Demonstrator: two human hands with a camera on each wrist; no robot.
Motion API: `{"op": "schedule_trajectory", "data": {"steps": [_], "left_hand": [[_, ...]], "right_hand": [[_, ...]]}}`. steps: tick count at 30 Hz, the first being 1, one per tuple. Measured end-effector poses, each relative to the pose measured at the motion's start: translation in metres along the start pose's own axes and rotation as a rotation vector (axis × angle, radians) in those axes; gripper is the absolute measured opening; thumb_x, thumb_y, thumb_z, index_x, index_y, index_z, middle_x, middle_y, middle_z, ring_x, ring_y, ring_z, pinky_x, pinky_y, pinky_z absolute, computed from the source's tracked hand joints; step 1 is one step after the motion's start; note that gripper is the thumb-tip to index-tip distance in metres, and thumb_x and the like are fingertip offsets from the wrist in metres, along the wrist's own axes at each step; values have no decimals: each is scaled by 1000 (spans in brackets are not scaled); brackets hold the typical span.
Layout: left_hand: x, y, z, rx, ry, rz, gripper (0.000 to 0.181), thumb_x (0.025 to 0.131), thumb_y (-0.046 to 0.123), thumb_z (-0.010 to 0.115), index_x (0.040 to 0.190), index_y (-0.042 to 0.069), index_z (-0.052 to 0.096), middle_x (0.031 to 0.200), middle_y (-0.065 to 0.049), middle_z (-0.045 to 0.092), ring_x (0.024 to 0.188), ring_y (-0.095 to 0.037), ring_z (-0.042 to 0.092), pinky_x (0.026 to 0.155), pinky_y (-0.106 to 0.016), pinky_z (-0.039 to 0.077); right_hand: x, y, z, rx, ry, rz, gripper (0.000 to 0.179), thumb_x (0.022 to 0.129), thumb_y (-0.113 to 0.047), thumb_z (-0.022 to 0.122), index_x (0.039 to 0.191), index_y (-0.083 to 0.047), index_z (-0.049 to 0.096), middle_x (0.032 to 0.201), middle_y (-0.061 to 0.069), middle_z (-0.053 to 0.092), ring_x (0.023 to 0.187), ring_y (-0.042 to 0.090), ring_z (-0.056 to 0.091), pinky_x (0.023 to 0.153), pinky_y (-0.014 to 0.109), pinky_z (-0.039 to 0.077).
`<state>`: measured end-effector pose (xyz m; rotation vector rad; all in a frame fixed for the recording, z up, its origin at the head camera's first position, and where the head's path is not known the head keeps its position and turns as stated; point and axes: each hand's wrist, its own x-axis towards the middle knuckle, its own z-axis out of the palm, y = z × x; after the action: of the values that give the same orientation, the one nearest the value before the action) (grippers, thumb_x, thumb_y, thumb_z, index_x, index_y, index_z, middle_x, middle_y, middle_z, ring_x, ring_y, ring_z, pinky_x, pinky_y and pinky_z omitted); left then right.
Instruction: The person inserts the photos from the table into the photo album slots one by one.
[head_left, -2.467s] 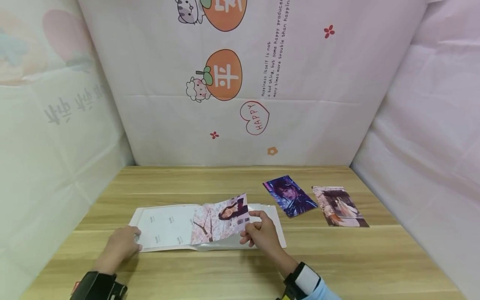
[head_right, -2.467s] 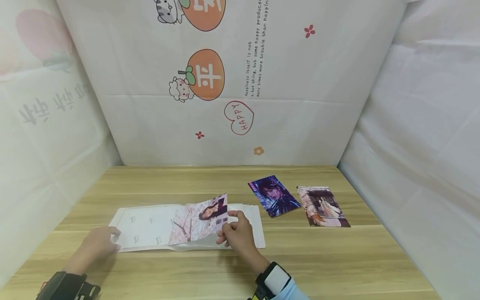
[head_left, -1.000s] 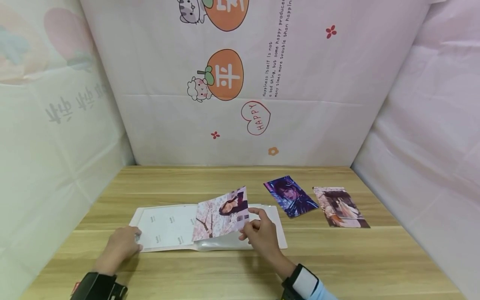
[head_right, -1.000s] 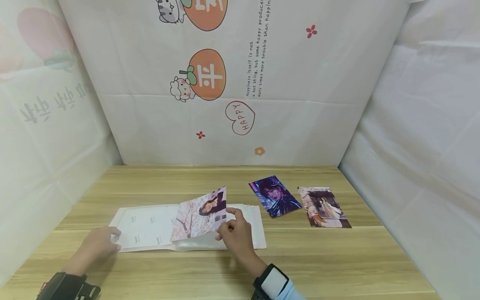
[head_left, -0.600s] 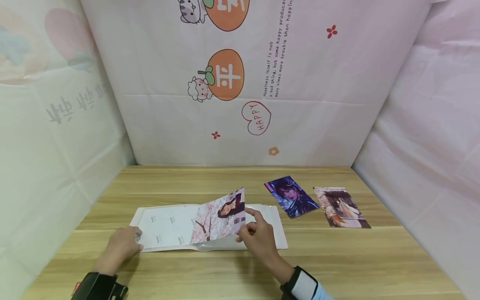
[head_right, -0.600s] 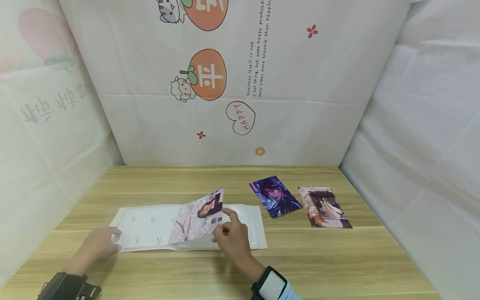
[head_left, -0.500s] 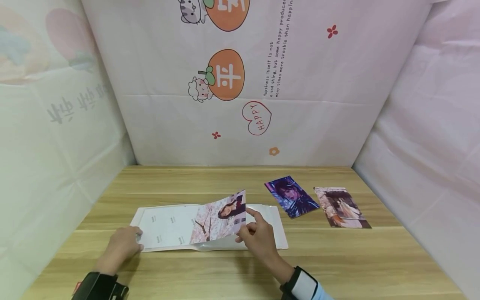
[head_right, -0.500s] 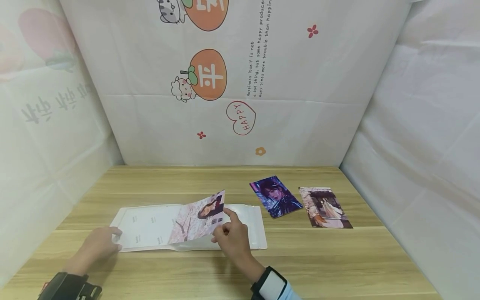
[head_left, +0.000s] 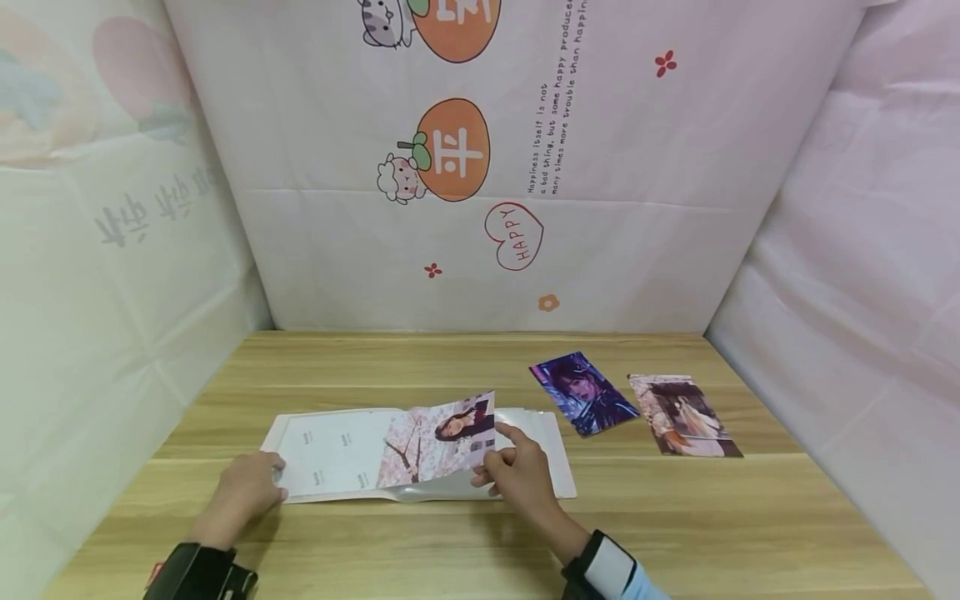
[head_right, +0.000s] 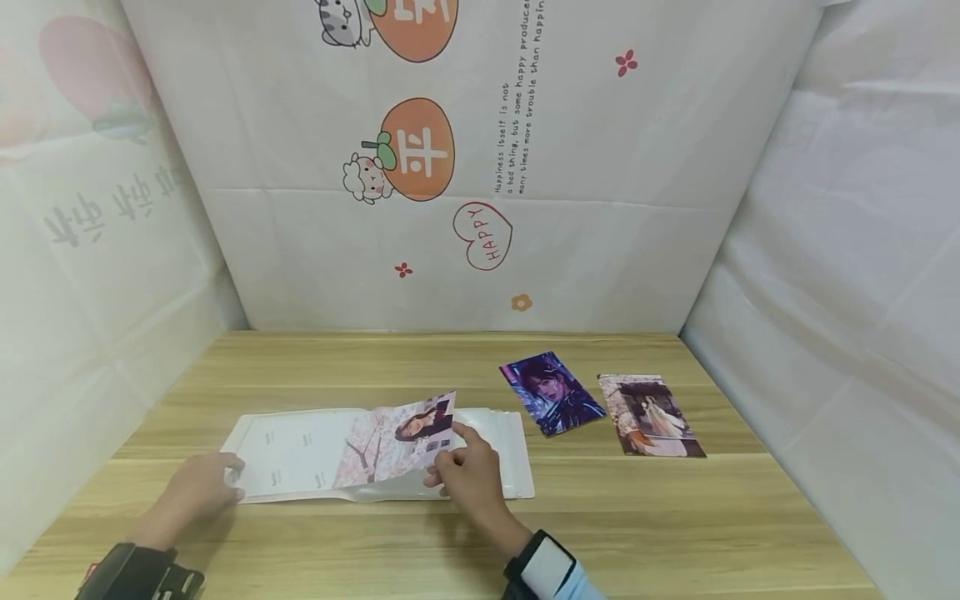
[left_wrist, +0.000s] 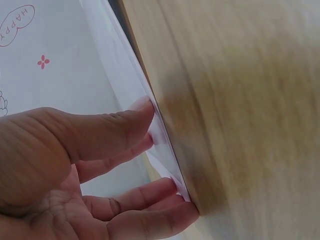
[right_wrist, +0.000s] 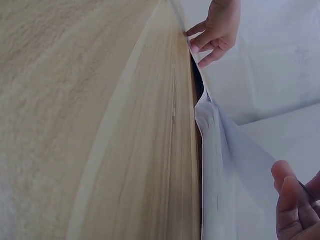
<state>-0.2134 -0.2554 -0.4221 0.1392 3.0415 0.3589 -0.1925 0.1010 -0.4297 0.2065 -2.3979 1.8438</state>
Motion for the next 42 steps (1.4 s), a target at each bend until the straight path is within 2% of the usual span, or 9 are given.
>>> {"op": "schedule_trajectory", "data": {"steps": [3, 9, 13, 16, 17, 19, 28, 36, 42], "left_hand": [[0, 0, 0, 5, 4, 8, 35, 70, 8, 74, 97, -11, 62, 93, -30, 58, 89, -48, 55, 76, -53, 46], [-1, 2, -1, 0, 12, 4, 37, 69, 9, 74, 97, -12, 62, 92, -30, 58, 89, -49, 54, 76, -53, 46], [-1, 3, -2, -7, 11, -5, 37, 69, 8, 74, 97, -12, 62, 92, -31, 58, 89, -49, 54, 77, -54, 46], [0, 2, -1, -11, 12, -8, 36, 69, 8, 74, 97, -12, 62, 92, -31, 58, 89, -49, 54, 77, -54, 46], [0, 1, -1, -10, 12, -7, 37, 69, 8, 74, 97, -12, 62, 92, -31, 58, 89, -49, 54, 77, -54, 46], [0, 1, 0, -10, 13, -8, 36, 69, 8, 74, 97, -12, 62, 92, -31, 59, 89, -49, 54, 77, -54, 46], [0, 1, -1, -17, 1, -7, 35, 72, 7, 73, 98, -13, 61, 93, -31, 58, 87, -46, 55, 76, -53, 46], [-1, 2, -2, -6, -3, -5, 35, 71, 7, 73, 98, -12, 61, 93, -30, 58, 88, -46, 55, 77, -53, 45], [0, 0, -1, 4, 5, 2, 36, 70, 9, 74, 97, -11, 62, 92, -30, 58, 88, -48, 54, 77, -53, 46]], "right_hand": [[0, -4, 0, 8, -3, 11, 49, 87, 0, 51, 133, 12, 38, 71, 12, 67, 59, 21, 66, 48, 36, 53], [-10, -32, -3, 5, -10, 16, 47, 86, 5, 48, 129, 17, 37, 72, 20, 66, 62, 33, 65, 52, 49, 52], [-4, -17, -2, 9, -15, 18, 47, 85, 3, 50, 131, 12, 40, 71, 15, 66, 58, 26, 65, 45, 34, 51], [3, 2, 1, 12, -18, 20, 50, 84, 1, 52, 132, 7, 42, 70, 11, 66, 51, 21, 62, 37, 20, 39], [4, 2, 1, 6, -18, 19, 50, 83, 2, 53, 132, 7, 42, 69, 11, 66, 49, 21, 61, 37, 19, 36], [5, 2, 3, -15, -17, 20, 51, 81, 2, 53, 131, 7, 44, 68, 11, 64, 46, 20, 59, 37, 19, 33], [12, 5, 10, -100, -46, 37, 49, 75, 1, 60, 122, 9, 50, 63, 2, 57, 41, 13, 51, 40, 21, 36], [14, 6, 16, -73, -161, 57, 49, 78, 2, 63, 123, 10, 47, 65, 2, 56, 44, 11, 50, 44, 24, 40], [16, 3, 23, -82, -187, 43, 49, 77, 5, 60, 123, 12, 48, 63, 1, 55, 44, 9, 49, 44, 23, 41]]}}
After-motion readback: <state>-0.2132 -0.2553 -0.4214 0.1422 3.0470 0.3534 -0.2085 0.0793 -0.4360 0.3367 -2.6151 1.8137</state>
